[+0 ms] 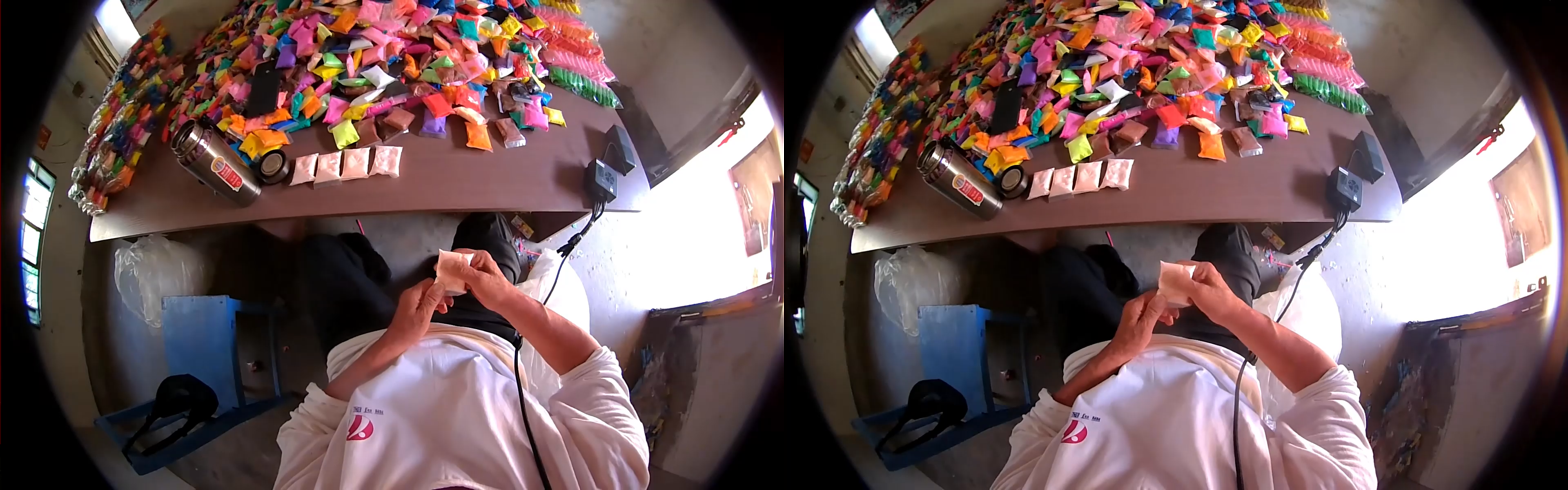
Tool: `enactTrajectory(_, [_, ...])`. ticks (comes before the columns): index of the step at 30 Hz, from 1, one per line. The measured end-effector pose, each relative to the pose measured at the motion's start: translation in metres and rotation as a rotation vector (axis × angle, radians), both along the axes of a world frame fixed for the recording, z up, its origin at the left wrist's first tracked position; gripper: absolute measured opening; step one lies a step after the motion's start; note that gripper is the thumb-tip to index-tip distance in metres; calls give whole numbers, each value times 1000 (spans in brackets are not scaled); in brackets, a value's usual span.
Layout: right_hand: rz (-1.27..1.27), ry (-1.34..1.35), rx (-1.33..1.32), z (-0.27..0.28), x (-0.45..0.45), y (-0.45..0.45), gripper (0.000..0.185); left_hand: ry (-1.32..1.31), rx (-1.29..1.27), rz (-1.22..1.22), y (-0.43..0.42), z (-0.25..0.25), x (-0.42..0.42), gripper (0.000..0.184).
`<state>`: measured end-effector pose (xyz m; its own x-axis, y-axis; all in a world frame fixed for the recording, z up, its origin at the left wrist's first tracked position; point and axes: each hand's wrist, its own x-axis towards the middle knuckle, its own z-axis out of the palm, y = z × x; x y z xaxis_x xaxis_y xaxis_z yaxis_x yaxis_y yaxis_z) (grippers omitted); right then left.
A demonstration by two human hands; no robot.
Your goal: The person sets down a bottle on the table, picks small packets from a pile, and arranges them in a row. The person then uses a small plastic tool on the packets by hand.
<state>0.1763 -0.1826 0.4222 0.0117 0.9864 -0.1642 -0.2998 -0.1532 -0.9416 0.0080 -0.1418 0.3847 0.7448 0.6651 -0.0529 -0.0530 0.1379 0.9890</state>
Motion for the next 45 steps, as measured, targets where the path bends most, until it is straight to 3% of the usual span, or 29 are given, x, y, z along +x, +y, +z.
enactTrajectory(1, [5, 184, -53, 2, -2, 0, 26, -3, -14, 12, 0, -2, -1, 47])
enactTrajectory(4, [-45, 382, -143, 8, -6, -2, 25, -67, -113, 37, -1, -5, 1, 42])
enactTrajectory(5, [-45, 380, -144, 4, -5, -3, 25, -69, -114, 38, 0, -6, 2, 42])
enactTrajectory(7, [92, 79, -67, -10, 0, -5, 21, -88, -82, 43, 0, -7, 3, 43])
enactTrajectory(10, [126, 68, -3, -20, 2, -5, 19, -88, -46, 45, -2, -4, 4, 44])
enactTrajectory(23, [-58, 172, -55, -11, 0, -9, 22, -12, -64, -17, 0, -9, 1, 43])
enactTrajectory(35, [36, 152, 46, -24, -8, -3, 23, -36, -93, 31, -1, -4, 1, 45])
enactTrajectory(45, [134, 275, -118, -14, 0, -7, 16, -70, -129, 21, 0, -9, 0, 45])
